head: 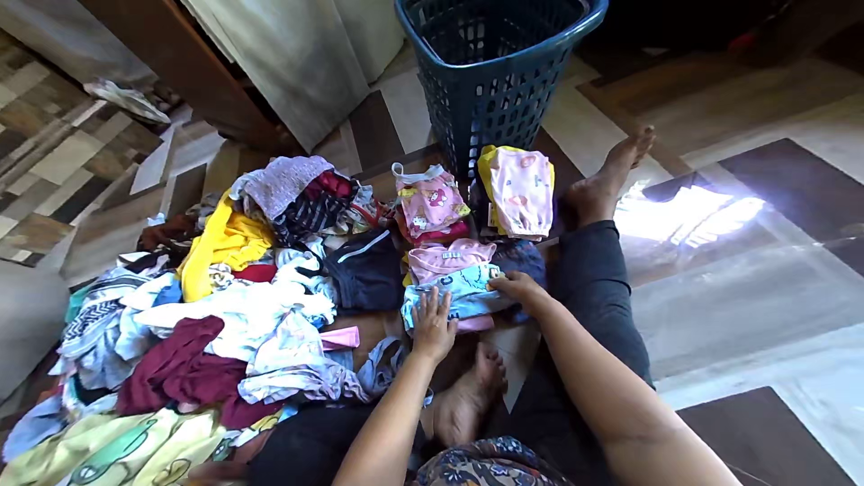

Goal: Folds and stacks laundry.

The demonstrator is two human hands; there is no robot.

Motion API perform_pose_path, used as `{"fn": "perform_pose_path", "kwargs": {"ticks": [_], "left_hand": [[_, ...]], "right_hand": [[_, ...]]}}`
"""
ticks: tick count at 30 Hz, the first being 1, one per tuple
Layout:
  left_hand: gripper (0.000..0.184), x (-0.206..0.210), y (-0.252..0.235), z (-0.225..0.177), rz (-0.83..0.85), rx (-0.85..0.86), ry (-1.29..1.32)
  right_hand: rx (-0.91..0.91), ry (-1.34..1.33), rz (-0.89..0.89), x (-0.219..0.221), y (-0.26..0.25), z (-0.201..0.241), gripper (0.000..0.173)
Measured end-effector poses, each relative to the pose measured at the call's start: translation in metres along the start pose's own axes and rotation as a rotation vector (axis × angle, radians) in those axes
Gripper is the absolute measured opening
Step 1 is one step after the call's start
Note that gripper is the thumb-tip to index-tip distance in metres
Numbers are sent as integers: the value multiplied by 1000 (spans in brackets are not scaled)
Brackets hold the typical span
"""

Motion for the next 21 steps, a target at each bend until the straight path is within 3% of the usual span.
{"fn": "perform_pose_path", "kwargs": {"ticks": [8, 12, 18, 21], "left_hand": [[62, 4, 1, -5, 74, -78, -70], [68, -3, 6, -22, 39, -59, -19], [100, 5, 6, -54, -15, 76, 127], [109, 10, 9, -55, -238, 102, 457]], "right_hand": [[-78, -230, 96, 9, -5, 0, 54], [-71, -309, -26, -1, 8, 9, 48], [-275, 14, -166, 3, 51, 45, 33], [-392, 137, -121, 32, 79, 73, 32]]}}
Point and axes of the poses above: each hand's wrist, its own y-axis away from the middle knuckle, its own x-axis out of the palm, z = x × y, the point moved 6 cm from there along -y, towards the middle knuckle, and after that the axes turned 3 degrees about z, right-handed, at the moved point
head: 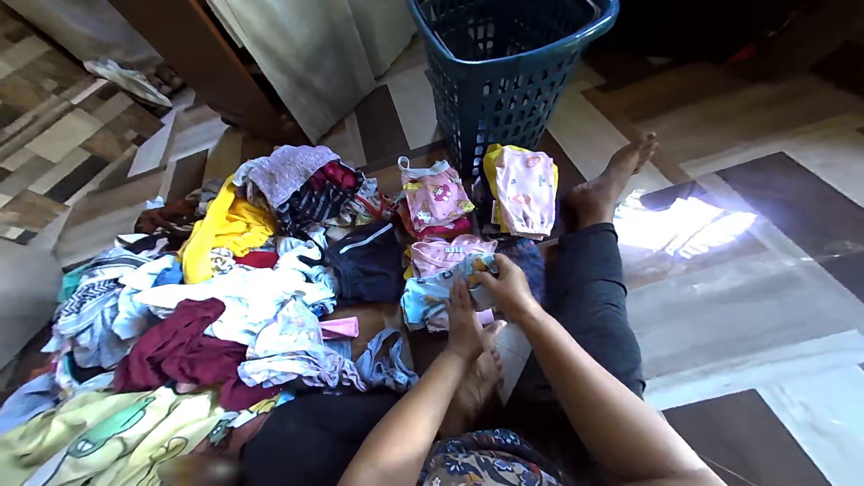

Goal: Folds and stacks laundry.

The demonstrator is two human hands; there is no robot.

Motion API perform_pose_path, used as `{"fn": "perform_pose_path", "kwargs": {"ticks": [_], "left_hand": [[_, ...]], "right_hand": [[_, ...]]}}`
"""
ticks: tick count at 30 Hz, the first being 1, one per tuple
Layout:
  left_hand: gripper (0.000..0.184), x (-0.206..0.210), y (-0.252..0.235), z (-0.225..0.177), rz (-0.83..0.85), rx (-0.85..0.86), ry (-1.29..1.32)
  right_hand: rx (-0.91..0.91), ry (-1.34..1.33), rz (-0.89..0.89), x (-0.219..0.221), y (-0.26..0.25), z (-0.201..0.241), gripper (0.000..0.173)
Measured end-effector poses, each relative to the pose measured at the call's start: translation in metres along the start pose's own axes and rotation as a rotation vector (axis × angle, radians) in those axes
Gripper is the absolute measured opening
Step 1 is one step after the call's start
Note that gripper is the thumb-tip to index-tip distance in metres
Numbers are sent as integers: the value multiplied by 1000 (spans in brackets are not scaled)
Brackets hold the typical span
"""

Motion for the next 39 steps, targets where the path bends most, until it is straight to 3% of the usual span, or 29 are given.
{"fn": "perform_pose_path", "kwargs": {"ticks": [2, 5, 6, 9, 12, 15, 20, 23, 28, 32, 35, 39], "left_hand": [[93, -5, 10, 1, -152, -59, 339], [37, -22, 24, 3, -308, -300, 665], [33, -26, 25, 10, -342, -353, 763], [47, -32, 18, 39, -424, -474, 1134], [49, -35, 17, 48, -473, -564, 1409], [53, -35, 19, 50, -483, -553, 1538], [60, -43, 26, 56, -508, -471, 1639], [57, -40, 35, 56, -469, -521, 1662], [49, -31, 55, 62, -352, -639, 1552], [41, -54, 72, 88, -477, -734, 1273], [60, -91, 75, 99, -544, -594, 932], [36, -123, 61, 80, -501, -351, 446]], "right_hand": [[-136, 61, 113, 24, 12, 28, 28], [-357, -15, 329, 54, 22, 55, 31], [-395, -59, 352, 58, 22, 58, 32], [-364, -114, 226, 50, 7, 45, 33], [-123, -115, 128, 41, -10, 9, 34], [99, -116, 221, 51, -12, -19, 42], [198, -197, 303, 78, -12, -33, 52], [196, -214, 332, 91, -16, -25, 56], [157, -74, 336, 104, -21, -17, 37], [61, -43, 318, 103, -17, -13, 32], [5, -108, 283, 100, -12, -12, 29], [-56, -193, 275, 102, -4, -7, 29]]}}
Point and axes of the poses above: each hand's wrist, its own y-axis away from the middle knuckle, its own x-axis out of the palm, z = x × y, the point moved 6 cm from there along -y, towards the middle knuckle, and after that the axes turned 3 degrees about z, right-handed, at the moved point
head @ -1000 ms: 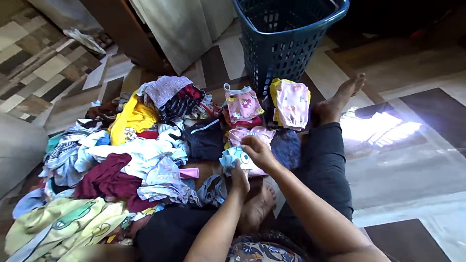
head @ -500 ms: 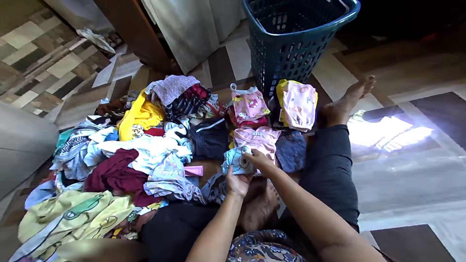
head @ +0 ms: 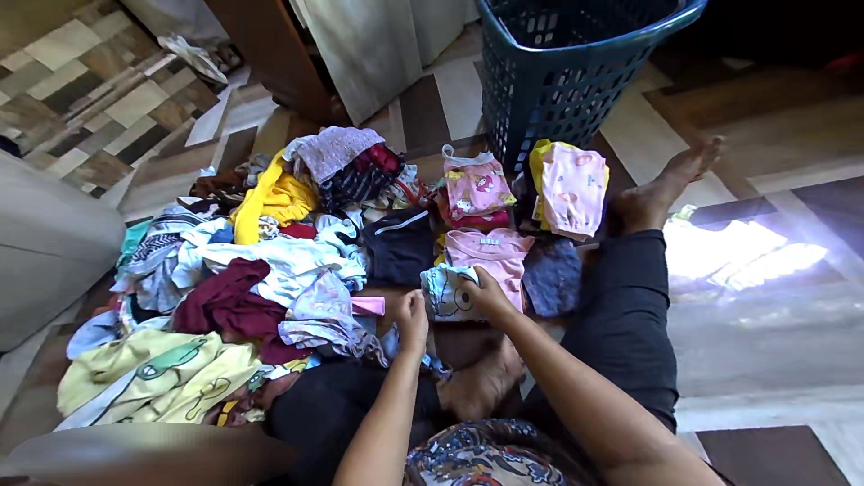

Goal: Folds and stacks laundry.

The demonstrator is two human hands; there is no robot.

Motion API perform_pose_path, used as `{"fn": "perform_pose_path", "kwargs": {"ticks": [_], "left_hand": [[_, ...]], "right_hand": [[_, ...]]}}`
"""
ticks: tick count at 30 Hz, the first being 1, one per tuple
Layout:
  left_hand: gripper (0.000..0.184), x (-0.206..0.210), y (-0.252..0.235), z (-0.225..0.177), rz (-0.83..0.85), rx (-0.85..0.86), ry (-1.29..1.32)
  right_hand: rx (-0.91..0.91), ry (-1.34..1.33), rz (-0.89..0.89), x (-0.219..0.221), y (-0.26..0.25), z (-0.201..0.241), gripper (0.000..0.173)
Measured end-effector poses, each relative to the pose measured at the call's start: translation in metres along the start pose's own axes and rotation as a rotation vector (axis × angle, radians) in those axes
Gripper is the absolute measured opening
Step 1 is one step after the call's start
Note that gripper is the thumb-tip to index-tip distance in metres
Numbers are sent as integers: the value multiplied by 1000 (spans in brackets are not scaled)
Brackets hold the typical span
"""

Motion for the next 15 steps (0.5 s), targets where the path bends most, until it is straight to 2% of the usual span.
{"fn": "perform_pose_path", "kwargs": {"ticks": [4, 11, 13, 15], "left_hand": [[35, 6, -1, -19, 61, -35, -78], [27, 2, -3, -25, -13, -103, 171], [28, 2, -4, -25, -13, -91, 144], [28, 3, -4, -23, -17, -64, 68]], "right_hand": [[-70, -73, 68, 14, 11, 11, 29], [-160, -140, 146, 23, 29, 34, 28], [-143, -155, 125, 23, 32, 38, 27], [-144, -61, 43, 21, 33, 45, 26]]}}
Point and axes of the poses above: each hand's wrist, its own y-axis away from the middle knuckle, its own x-axis out of the palm, z = x × y, the point moved 6 cm from there along -y, towards the middle knuckle, and after that the axes turned 3 degrees about z, right-handed, at the moved point
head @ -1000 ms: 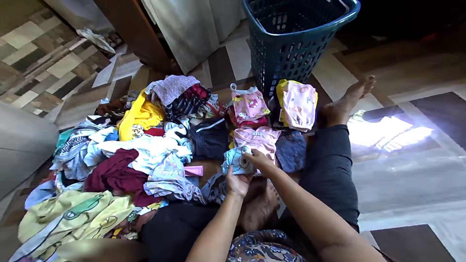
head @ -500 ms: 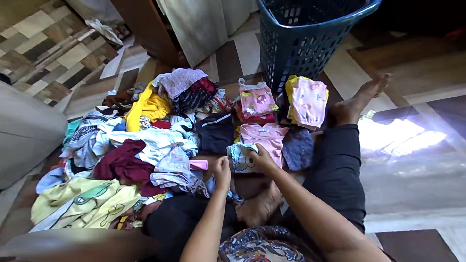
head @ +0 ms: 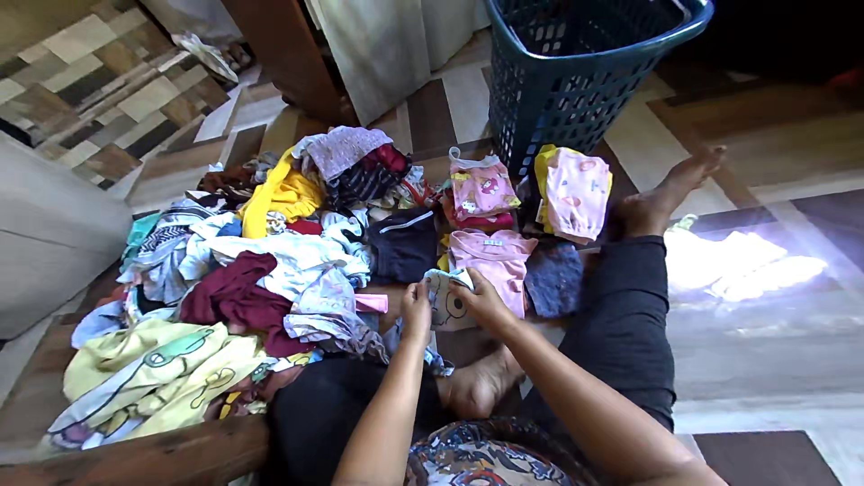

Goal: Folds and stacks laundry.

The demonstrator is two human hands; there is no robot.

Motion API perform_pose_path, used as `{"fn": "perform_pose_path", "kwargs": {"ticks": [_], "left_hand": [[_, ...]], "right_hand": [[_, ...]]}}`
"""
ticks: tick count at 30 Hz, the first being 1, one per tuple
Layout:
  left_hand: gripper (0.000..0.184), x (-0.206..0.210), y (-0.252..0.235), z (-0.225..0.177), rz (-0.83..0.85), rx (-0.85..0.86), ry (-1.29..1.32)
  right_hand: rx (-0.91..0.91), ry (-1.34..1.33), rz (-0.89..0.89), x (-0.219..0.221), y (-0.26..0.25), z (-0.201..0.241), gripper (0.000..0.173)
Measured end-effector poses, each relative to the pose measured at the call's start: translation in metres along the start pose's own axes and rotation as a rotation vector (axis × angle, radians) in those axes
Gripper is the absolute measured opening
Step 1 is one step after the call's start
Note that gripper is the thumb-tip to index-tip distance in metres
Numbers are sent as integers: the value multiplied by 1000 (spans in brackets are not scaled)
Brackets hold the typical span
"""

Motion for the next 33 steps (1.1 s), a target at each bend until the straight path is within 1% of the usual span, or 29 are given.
{"fn": "perform_pose_path", "kwargs": {"ticks": [2, 4, 6, 8, 9, 10, 11, 13, 14, 15, 16, 17, 18, 19, 20, 21, 22, 23, 24, 25, 26, 27, 29, 30, 31, 32, 33], "left_hand": [[28, -1, 3, -1, 11, 31, -51], [31, 0, 9, -2, 28, 21, 42], [44, 3, 19, -8, 127, -118, 323], [63, 8, 28, -16, 211, -251, 633], [71, 8, 30, -20, 235, -277, 759], [74, 7, 32, -23, 255, -273, 841], [72, 5, 32, -26, 258, -235, 885], [62, 1, 27, -23, 271, -117, 956], [57, 0, 25, -19, 310, -73, 1003], [51, 0, 24, -15, 351, -52, 1062], [47, -1, 23, -12, 366, -46, 1094], [45, -2, 23, -12, 359, -43, 1070], [46, -2, 26, -13, 357, -40, 1041], [49, -1, 28, -15, 365, -33, 1035], [56, 1, 30, -17, 388, -34, 1043], [64, 4, 32, -18, 420, -47, 1034], [66, 6, 34, -19, 452, -52, 1001], [60, 7, 36, -21, 475, -47, 947], [51, 8, 39, -22, 469, -56, 900], [41, 8, 42, -25, 443, -60, 833], [37, 6, 44, -27, 400, -51, 738], [47, 3, 44, -29, 375, -26, 623], [83, 0, 38, -32, 364, 64, 457], [100, -1, 33, -30, 368, 113, 424], [112, -2, 29, -29, 377, 163, 413], [114, -2, 27, -30, 388, 209, 405], [109, -2, 27, -32, 399, 245, 411]], "right_hand": [[-99, 209, -67, -4, 0, 12, 27], [-270, 416, -67, -2, 4, 26, 30], [-433, 594, 10, 7, 12, 33, 28], [-568, 721, 138, 22, 23, 35, 24], [-632, 765, 192, 31, 29, 35, 21], [-697, 794, 229, 37, 35, 34, 19], [-753, 809, 256, 40, 39, 33, 19], [-804, 770, 308, 39, 46, 34, 21], [-826, 727, 291, 35, 50, 37, 23], [-841, 677, 226, 29, 53, 39, 25], [-830, 641, 114, 20, 56, 40, 28], [-787, 610, -24, 9, 58, 41, 29], [-718, 563, -157, -1, 57, 39, 32], [-623, 493, -238, -11, 53, 35, 38], [-512, 407, -264, -17, 47, 30, 46], [-391, 313, -250, -21, 42, 24, 53], [-269, 197, -210, -21, 37, 18, 58], [-161, 74, -171, -21, 33, 13, 59], [-84, -23, -153, -20, 31, 9, 57], [-34, -89, -152, -20, 30, 8, 50], [-13, -123, -164, -21, 30, 7, 41], [-10, -139, -174, -23, 29, 7, 31], [-23, -157, -179, -24, 28, 8, 15], [-30, -163, -173, -23, 28, 8, 12], [-34, -170, -163, -22, 28, 8, 11], [-36, -178, -150, -20, 27, 7, 11], [-37, -189, -141, -19, 27, 7, 11]]}}
Point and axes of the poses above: each hand's wrist, its own y-axis away from the middle knuckle, its own x-axis out of the palm, z = x × y, the point moved 6 cm from there along -y, towards the middle knuckle, and after that the axes turned 3 degrees about z, right-handed, at the moved point
